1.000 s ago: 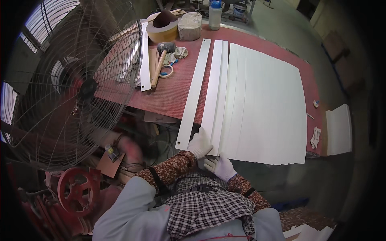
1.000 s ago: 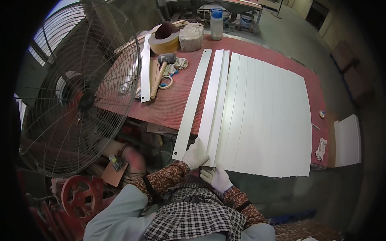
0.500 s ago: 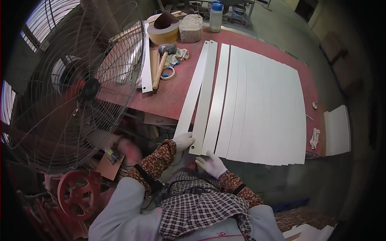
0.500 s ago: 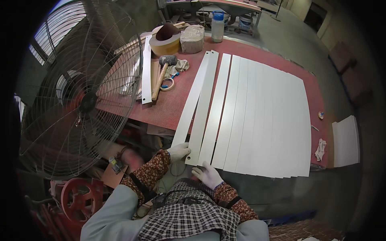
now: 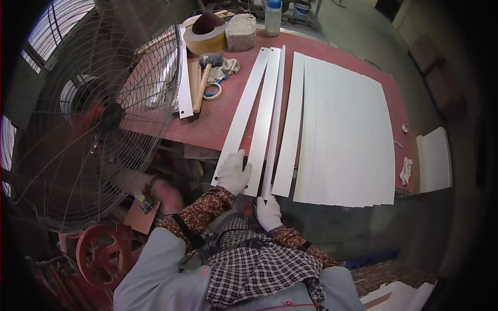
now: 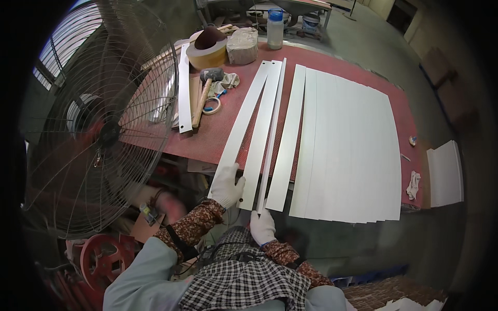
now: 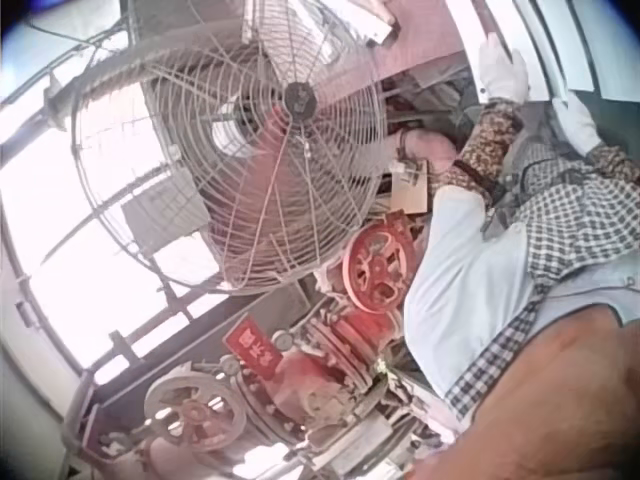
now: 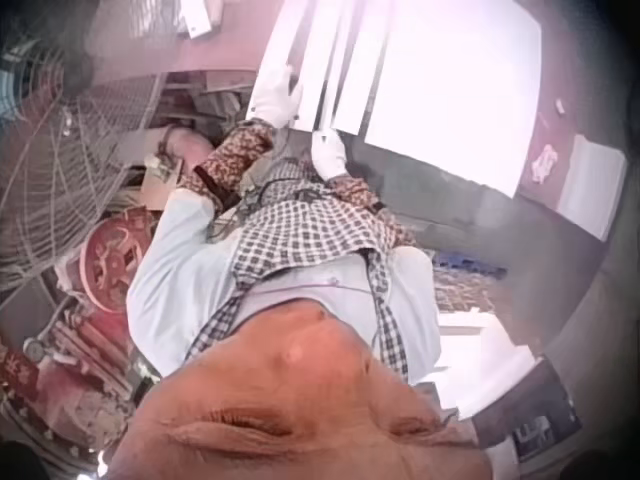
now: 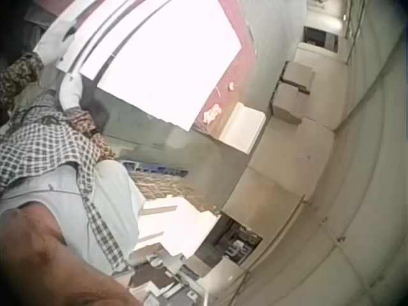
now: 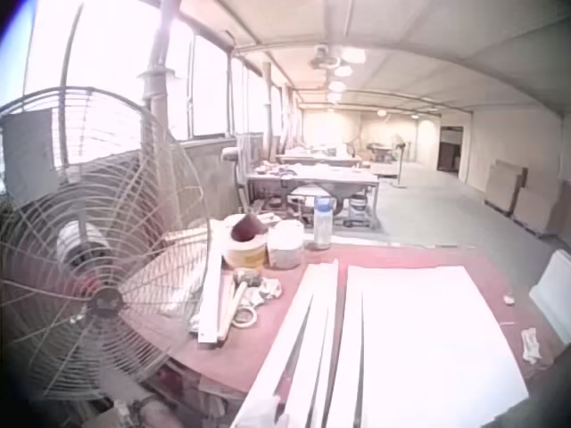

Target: The recorder uses a pen to mark lines on a white board, cleans it with a cloth, and then stacks it with other similar boards.

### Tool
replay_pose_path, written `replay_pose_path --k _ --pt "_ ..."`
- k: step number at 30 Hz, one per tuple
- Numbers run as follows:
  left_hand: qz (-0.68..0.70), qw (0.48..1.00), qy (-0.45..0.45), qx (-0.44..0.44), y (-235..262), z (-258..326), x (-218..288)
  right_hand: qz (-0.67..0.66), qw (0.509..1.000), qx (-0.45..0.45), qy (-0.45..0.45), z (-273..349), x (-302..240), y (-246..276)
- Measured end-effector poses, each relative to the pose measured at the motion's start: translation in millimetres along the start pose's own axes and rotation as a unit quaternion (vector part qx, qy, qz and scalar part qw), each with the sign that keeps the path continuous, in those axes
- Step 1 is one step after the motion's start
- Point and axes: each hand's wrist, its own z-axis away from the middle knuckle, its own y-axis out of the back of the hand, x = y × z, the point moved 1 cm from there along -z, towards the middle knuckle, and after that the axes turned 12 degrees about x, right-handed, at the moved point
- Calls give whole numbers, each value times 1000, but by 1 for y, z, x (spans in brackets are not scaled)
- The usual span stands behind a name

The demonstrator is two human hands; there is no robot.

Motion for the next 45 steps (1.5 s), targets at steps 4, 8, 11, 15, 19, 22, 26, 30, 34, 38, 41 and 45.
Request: replay_pose_path --k 4,8,11,15,19,22,26,30,34,38,41,45 --pt "-132 979 86 133 20 -19 -28 -375 889 -163 -206 -12 22 -14" --pt "139 971 174 -89 -16 -8 -99 -601 671 -307 -306 -28 48 0" --pt "297 920 244 -80 -12 7 -81 -641 613 -335 -318 -41 68 8" --pt "293 924 239 -51 -33 18 -91 -552 711 -307 -310 -42 62 1" --pt "155 958 238 -20 -24 17 -69 -541 722 -303 -306 -35 47 4" --pt "-62 983 -61 162 4 21 -21 -521 736 -217 -375 -37 44 7" --pt "27 988 -87 -123 -4 39 37 -600 722 -186 -290 -52 64 11" --pt "-69 982 -111 -139 -37 44 53 -426 881 -78 -190 -42 32 16" --pt "-161 969 -133 -134 -42 37 69 -63 991 118 16 -31 25 20" --pt "-187 973 -107 -89 -60 32 72 20 994 102 32 -32 25 31" --pt "-149 983 -18 -102 -44 30 86 2 1000 1 31 -26 19 49" --pt "-26 990 58 -127 -18 16 62 -389 892 -166 -160 -37 35 46"
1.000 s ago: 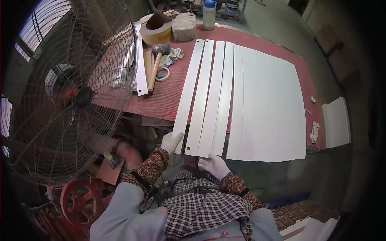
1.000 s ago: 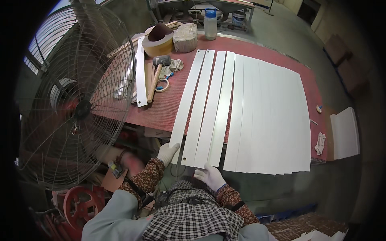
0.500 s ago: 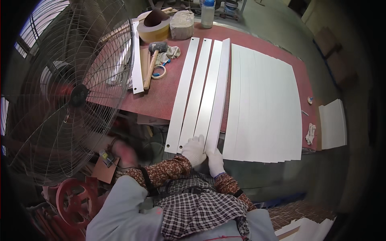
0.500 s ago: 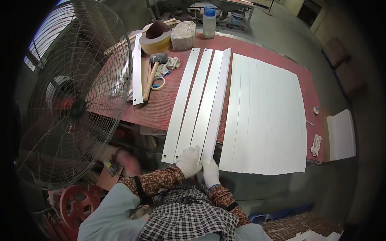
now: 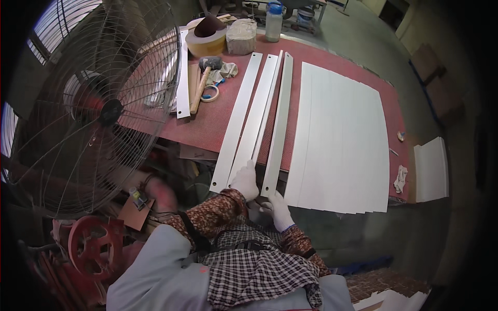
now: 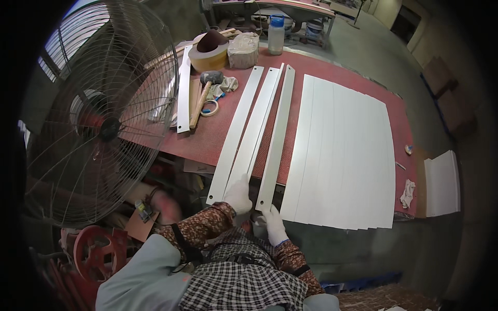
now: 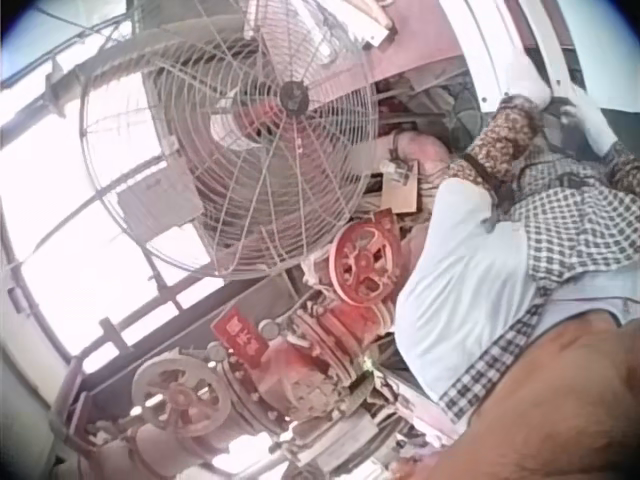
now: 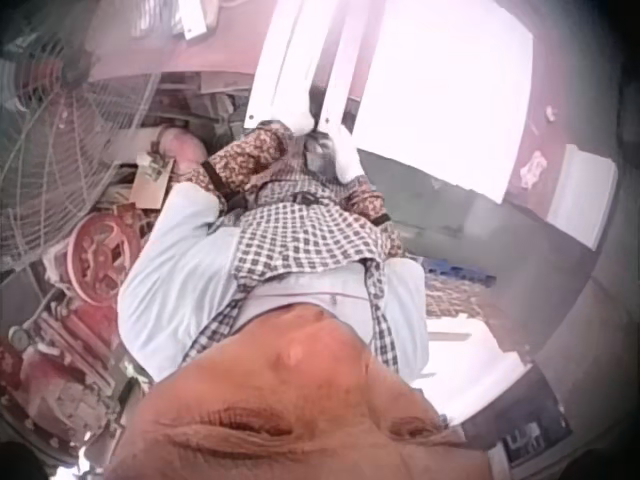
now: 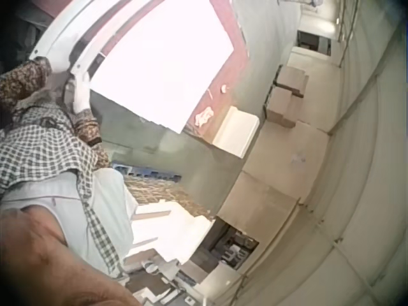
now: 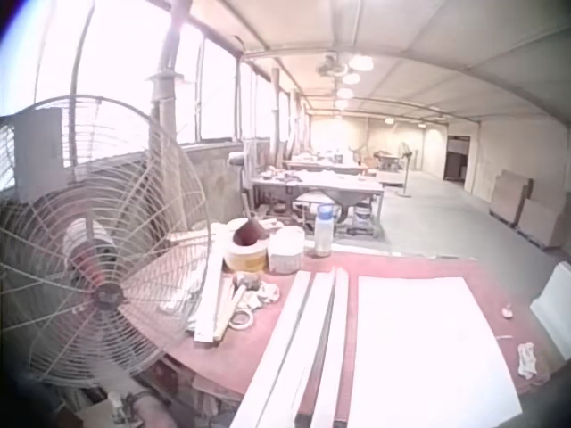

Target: The recorder uses a pen to mark lines on a white board, cleans it with a cloth, and then stacks it with other similar boards.

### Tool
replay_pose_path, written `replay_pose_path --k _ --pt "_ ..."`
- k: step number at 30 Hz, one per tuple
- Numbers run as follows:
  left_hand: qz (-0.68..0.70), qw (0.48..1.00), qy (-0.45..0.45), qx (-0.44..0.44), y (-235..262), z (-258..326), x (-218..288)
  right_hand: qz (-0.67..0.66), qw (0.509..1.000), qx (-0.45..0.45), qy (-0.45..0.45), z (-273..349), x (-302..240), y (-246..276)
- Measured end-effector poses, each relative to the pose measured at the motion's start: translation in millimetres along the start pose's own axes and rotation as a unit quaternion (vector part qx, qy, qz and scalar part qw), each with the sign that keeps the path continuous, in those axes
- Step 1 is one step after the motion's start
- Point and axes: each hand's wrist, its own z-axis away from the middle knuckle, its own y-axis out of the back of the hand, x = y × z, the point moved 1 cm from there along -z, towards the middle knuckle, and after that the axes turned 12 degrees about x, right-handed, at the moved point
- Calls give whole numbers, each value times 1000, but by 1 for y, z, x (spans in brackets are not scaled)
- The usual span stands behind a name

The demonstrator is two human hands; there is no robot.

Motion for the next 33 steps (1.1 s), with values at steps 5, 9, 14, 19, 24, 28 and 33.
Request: replay_pose_path --k 5,9,14,19,24,28,33 --pt "270 946 80 -158 11 -9 -47 33 998 56 -23 -21 12 -1" --pt "114 985 -36 -122 -18 -18 -64 116 988 104 5 -16 20 -10" --pt "-78 986 -16 -145 5 -4 -21 99 986 134 -2 0 26 0" --pt "-208 960 -189 -13 1 -16 -25 145 983 114 -13 -11 22 -2" --pt "-155 921 -348 74 -24 -10 -35 138 985 104 3 -17 18 -9" --pt "-65 934 -348 58 -18 10 -15 277 956 81 54 -41 37 22" --pt "1 939 40 341 15 -24 -97 224 970 80 50 -20 0 1"
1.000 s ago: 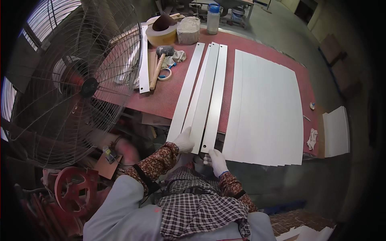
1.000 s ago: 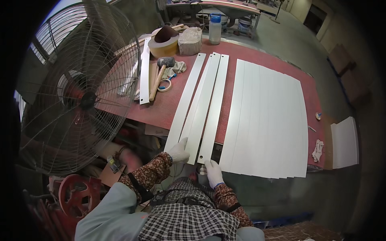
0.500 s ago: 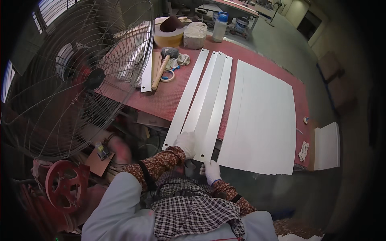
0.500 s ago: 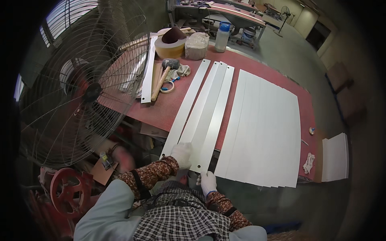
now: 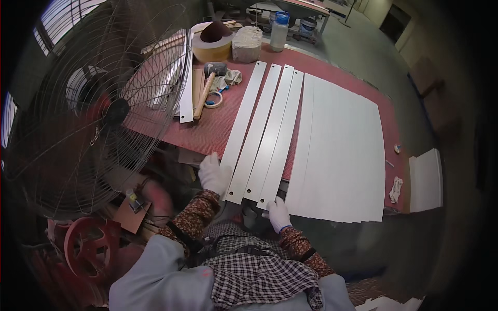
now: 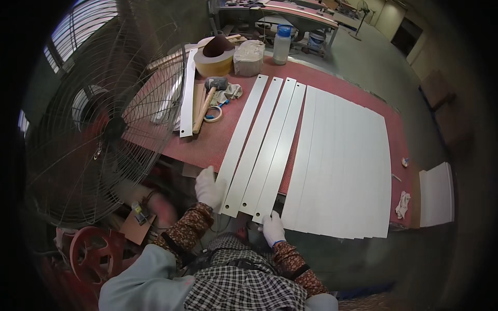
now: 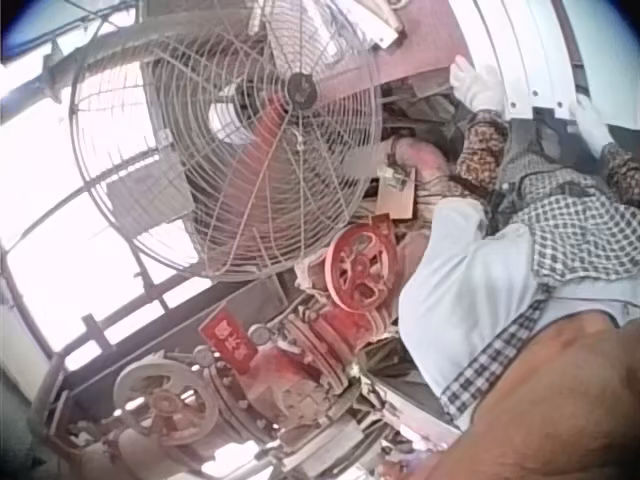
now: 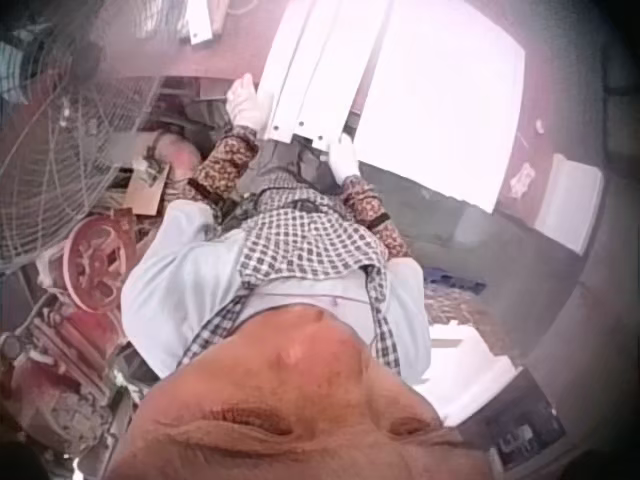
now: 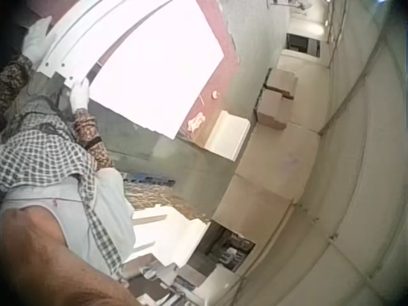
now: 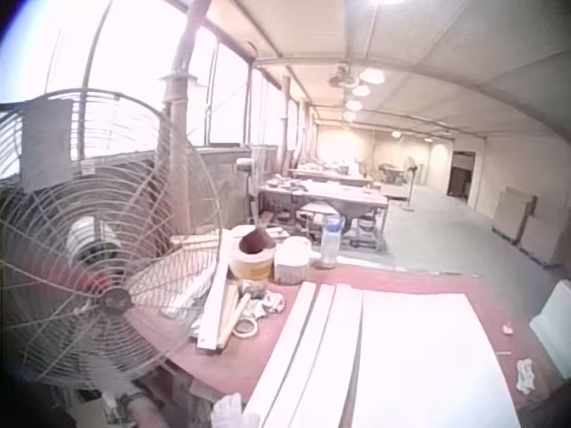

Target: The recorder uses a pen to mark lines on a white board, cleans it with a cloth, and then stacks it with other similar boards.

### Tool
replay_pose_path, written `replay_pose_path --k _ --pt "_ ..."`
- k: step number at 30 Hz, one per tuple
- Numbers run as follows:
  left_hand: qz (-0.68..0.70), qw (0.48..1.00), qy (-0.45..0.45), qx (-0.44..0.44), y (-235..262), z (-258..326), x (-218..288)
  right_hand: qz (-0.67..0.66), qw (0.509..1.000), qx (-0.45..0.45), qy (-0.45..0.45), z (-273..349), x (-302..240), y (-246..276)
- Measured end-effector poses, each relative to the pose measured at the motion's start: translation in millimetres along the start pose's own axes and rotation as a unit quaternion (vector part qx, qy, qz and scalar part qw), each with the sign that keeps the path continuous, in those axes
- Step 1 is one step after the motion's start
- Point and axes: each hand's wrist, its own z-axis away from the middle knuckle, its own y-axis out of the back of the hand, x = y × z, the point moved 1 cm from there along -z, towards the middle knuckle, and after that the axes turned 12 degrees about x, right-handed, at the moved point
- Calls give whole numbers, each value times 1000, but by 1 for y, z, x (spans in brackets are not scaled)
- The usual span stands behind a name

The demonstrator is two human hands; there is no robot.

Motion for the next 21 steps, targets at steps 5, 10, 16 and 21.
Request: replay_pose_path --k 5,10,16,21 --pt "197 933 130 -272 -46 31 -76 -10 1000 -10 -9 6 -12 -4" --pt "237 922 143 -271 -48 14 -73 6 1000 -24 -4 -2 -18 -12" --pt "196 903 187 -334 -24 -27 -42 -20 999 -28 -33 -14 -34 -13" --pt "230 849 203 -430 -1 -21 -44 -46 997 -35 -46 -12 -33 -7"
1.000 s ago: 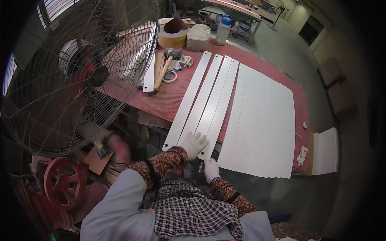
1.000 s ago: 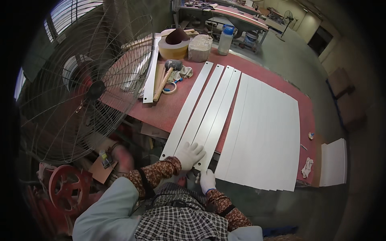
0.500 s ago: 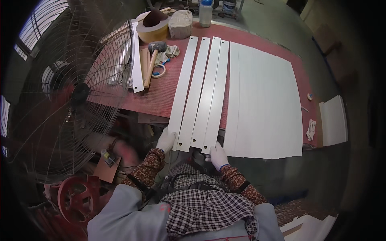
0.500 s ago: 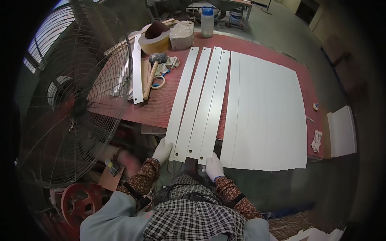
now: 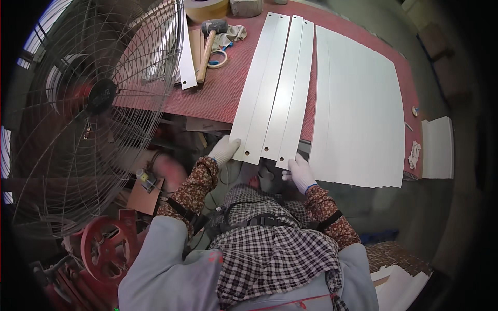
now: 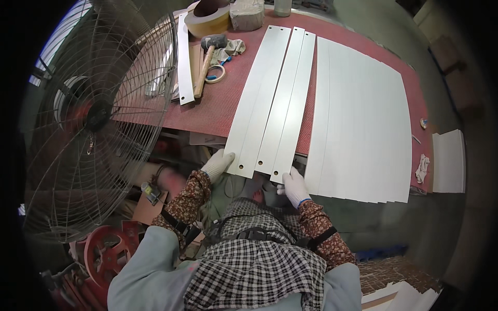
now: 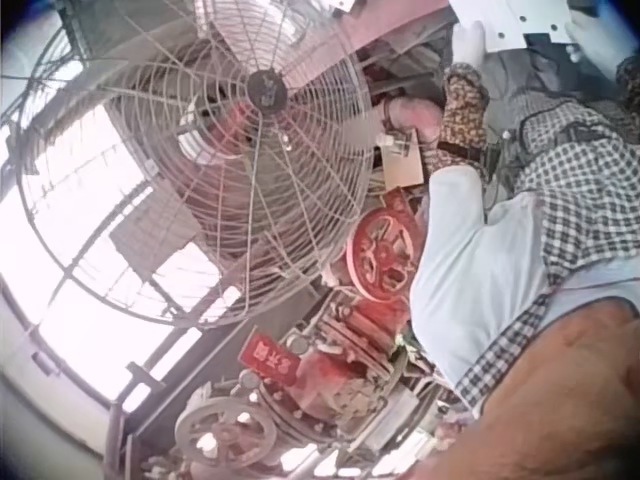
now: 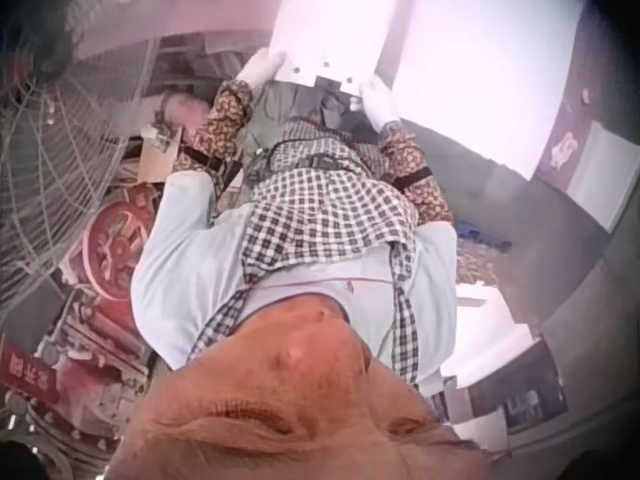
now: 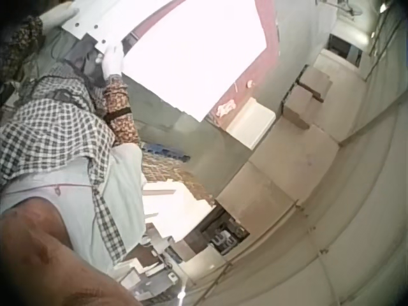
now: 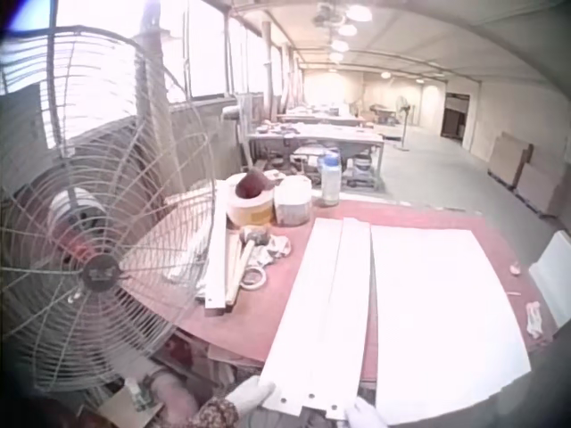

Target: The recorder uses a pen to mark lines on a white board, cleans it with a cloth, and then stacks it with other similar boards.

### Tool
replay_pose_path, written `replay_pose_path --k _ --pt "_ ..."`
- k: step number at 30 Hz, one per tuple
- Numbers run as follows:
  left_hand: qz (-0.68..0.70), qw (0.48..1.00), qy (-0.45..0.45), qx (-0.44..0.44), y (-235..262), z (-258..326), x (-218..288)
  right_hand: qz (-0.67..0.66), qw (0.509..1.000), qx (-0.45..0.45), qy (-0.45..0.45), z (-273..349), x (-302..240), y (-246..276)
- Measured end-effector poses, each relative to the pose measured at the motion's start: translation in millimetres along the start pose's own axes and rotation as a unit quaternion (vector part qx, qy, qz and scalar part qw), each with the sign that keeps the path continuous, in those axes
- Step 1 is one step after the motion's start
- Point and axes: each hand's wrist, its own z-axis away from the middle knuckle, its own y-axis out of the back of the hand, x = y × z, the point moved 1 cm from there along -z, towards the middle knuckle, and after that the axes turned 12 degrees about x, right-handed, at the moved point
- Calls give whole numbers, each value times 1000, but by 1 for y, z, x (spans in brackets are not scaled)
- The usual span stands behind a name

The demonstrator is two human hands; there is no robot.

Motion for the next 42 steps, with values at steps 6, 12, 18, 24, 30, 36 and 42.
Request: replay_pose_path --k 6,12,18,24,30,36,42 --pt "154 978 127 -63 -8 12 -36 7 1000 14 -10 5 0 -2" --pt "272 961 21 -51 -5 -29 -93 -9 999 -16 -26 -1 0 -13" --pt "289 944 131 -91 -6 0 -30 -28 998 -36 -38 -3 4 -1" --pt "-83 971 -16 226 -2 43 -18 -9 987 -115 -112 38 27 79" --pt "-119 975 -180 -61 -102 86 81 -214 963 42 -155 67 74 201" --pt "-245 956 -121 105 -213 64 102 -410 882 191 -135 28 118 308" --pt "-133 986 10 97 -253 7 50 -523 848 70 -47 -19 107 358"
